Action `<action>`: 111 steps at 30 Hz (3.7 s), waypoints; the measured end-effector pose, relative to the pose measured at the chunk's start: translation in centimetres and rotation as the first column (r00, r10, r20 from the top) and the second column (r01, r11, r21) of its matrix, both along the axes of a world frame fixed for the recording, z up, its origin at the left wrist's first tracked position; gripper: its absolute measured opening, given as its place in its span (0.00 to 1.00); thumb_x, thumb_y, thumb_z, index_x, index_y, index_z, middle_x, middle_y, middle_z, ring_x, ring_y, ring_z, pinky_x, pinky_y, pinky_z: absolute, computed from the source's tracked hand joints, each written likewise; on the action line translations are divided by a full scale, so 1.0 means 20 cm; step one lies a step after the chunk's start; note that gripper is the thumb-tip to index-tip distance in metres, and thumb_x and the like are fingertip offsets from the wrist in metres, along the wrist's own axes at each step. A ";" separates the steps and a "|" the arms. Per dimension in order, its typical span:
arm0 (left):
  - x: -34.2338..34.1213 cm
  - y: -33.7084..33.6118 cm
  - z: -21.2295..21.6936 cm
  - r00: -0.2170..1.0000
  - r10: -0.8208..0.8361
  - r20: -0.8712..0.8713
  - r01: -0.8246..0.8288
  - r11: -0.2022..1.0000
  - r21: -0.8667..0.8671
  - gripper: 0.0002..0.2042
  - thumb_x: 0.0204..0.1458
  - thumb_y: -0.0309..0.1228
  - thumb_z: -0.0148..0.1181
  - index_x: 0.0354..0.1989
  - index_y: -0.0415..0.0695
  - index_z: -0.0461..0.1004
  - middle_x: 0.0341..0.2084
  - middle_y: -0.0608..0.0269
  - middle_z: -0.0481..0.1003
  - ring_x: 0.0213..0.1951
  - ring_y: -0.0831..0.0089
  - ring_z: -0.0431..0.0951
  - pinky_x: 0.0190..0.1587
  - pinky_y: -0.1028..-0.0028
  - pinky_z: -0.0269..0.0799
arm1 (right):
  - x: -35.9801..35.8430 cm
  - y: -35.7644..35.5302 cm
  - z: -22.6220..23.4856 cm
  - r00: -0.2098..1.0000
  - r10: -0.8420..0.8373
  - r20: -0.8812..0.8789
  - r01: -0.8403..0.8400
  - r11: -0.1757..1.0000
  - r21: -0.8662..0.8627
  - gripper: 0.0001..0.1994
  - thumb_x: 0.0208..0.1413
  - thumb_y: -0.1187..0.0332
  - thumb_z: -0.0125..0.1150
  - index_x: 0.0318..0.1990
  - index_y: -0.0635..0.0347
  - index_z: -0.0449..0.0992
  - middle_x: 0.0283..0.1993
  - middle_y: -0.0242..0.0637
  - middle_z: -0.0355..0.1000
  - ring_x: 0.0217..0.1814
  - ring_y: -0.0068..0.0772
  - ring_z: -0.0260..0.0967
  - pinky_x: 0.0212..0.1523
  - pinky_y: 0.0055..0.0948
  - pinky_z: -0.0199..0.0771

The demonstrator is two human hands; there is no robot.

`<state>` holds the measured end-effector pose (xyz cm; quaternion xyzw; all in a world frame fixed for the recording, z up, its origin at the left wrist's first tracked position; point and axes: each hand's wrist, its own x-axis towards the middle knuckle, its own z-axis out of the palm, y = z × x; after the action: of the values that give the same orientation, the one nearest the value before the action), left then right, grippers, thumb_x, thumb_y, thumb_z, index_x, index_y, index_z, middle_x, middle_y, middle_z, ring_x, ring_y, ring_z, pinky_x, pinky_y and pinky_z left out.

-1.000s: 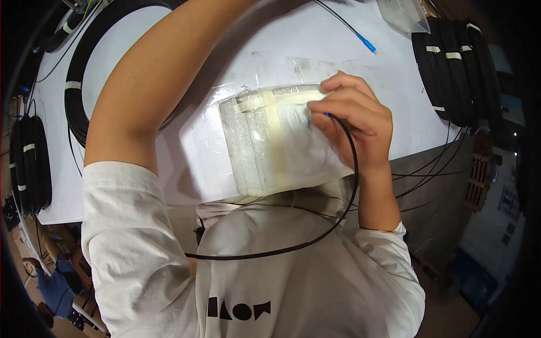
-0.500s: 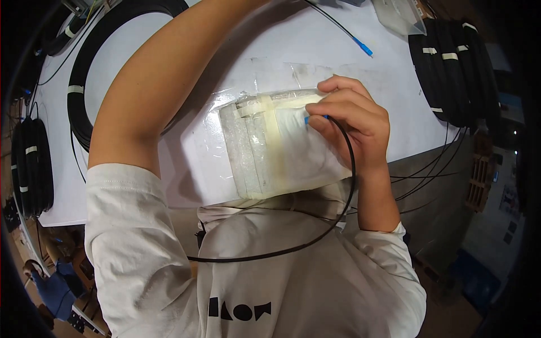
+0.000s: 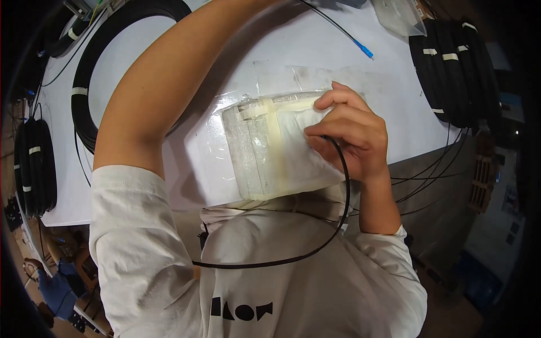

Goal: Inspecting the end face of a fiber optic cable using a digital microscope and a monitor.

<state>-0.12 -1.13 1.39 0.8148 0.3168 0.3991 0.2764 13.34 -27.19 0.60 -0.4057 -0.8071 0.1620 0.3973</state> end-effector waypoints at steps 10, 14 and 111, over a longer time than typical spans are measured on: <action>0.00 0.01 -0.02 1.000 0.020 -0.022 -0.019 0.997 0.080 0.20 0.64 0.36 0.68 0.61 0.40 0.80 0.40 0.55 0.79 0.39 0.65 0.80 0.44 0.66 0.76 | 0.00 0.00 0.00 1.000 0.004 0.019 -0.003 0.998 -0.055 0.12 0.46 0.74 0.81 0.39 0.56 0.88 0.28 0.31 0.77 0.49 0.41 0.79 0.55 0.44 0.78; 0.00 0.02 -0.01 0.999 0.017 -0.032 -0.013 0.995 0.094 0.20 0.64 0.36 0.68 0.61 0.40 0.80 0.40 0.55 0.79 0.39 0.64 0.80 0.44 0.66 0.76 | 0.02 0.02 0.00 0.995 0.044 -0.087 -0.049 0.997 -0.060 0.14 0.45 0.72 0.82 0.41 0.56 0.88 0.30 0.31 0.80 0.52 0.42 0.79 0.60 0.49 0.75; 0.01 0.09 -0.13 0.974 -0.143 0.175 0.140 0.990 0.031 0.22 0.59 0.26 0.72 0.63 0.41 0.80 0.40 0.65 0.77 0.39 0.76 0.73 0.42 0.76 0.73 | 0.25 0.90 -0.08 0.898 -0.367 -0.242 0.439 0.789 0.431 0.13 0.52 0.75 0.76 0.46 0.54 0.88 0.40 0.34 0.84 0.52 0.39 0.80 0.53 0.37 0.81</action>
<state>0.01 0.73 -1.17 0.7991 0.2284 0.4523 0.3237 18.31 -9.15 -1.08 -0.4459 -0.6849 -0.1003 0.5675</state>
